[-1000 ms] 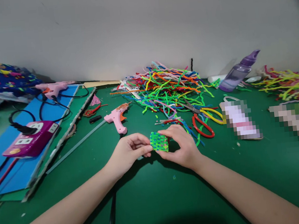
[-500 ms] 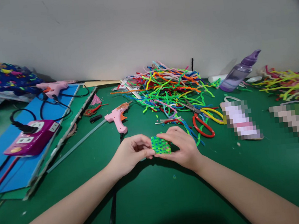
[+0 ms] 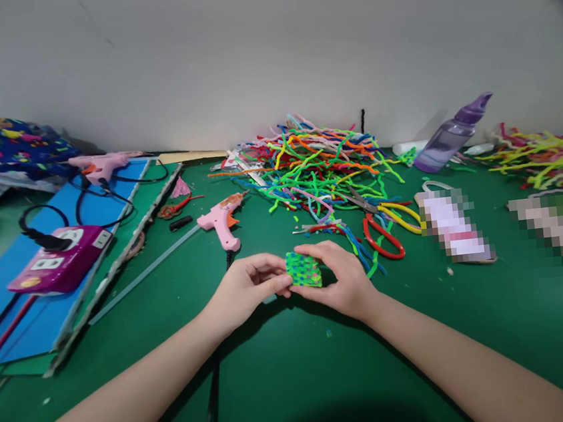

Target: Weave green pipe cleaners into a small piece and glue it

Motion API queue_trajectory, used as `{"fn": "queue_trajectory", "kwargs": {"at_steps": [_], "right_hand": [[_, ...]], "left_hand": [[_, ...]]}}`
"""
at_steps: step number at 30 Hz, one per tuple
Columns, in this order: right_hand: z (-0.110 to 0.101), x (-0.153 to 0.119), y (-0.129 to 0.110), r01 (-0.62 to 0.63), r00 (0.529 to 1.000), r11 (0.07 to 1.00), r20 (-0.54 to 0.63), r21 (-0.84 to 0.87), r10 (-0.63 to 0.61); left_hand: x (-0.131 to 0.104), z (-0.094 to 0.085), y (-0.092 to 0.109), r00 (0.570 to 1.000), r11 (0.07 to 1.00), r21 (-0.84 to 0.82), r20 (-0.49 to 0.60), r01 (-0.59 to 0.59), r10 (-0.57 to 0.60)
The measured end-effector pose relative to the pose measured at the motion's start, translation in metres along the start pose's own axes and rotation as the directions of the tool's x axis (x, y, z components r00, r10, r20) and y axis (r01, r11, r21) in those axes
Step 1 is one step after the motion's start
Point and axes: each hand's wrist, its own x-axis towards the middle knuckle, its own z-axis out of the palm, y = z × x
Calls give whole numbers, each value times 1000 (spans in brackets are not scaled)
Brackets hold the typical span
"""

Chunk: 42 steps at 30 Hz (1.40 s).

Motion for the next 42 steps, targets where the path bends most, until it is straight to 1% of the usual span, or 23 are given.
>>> {"fn": "queue_trajectory", "kwargs": {"at_steps": [3,8,12,14,17,19,21,24,27,29,32,34,37,39,41,42], "right_hand": [[0,0,0,28,999,1000,34,10,-28],[-1,-1,-1,37,998,999,-48,0,-37],[-2,-1,-3,12,997,1000,-71,4,-12],[-2,-1,-3,-6,998,1000,-56,24,7],[0,-1,-4,-14,1000,999,-21,48,15],[0,-1,-4,-3,1000,999,12,51,2],[0,-1,-5,-15,998,998,54,54,12],[-2,-1,-4,-121,988,989,107,87,112],[-2,0,-3,-216,972,969,123,122,201],[-1,0,-1,-223,970,968,125,115,209],[1,1,0,-203,969,976,162,76,189],[2,0,1,-199,967,978,175,56,186],[1,0,1,-186,978,980,105,65,178],[0,1,1,-148,988,986,53,81,144],[-2,3,1,-93,995,992,38,85,90],[-2,3,0,-66,997,995,39,81,63]], "left_hand": [[0,0,1,1000,1000,22,0,7,-7],[0,0,1,1000,999,47,-10,-12,12],[0,0,-1,999,999,30,-35,-12,14],[1,-1,-2,1000,999,42,3,-8,8],[1,-1,-3,995,998,63,101,-31,24],[0,-1,-3,992,998,56,121,-42,35],[0,-1,-3,995,998,38,90,-42,38],[0,-2,-2,998,998,32,-14,-53,53],[-1,-2,1,991,994,87,-104,-73,82],[-1,-2,1,984,982,153,-121,-111,130],[-2,-2,0,964,943,272,-134,-189,232],[-2,-3,-1,949,920,323,-144,-221,279],[-3,-4,-1,918,870,399,-144,-289,371],[-3,-5,-1,880,786,514,-115,-345,462],[-4,-5,0,845,681,633,-76,-368,529],[-5,-6,0,835,636,677,-58,-370,547]]}}
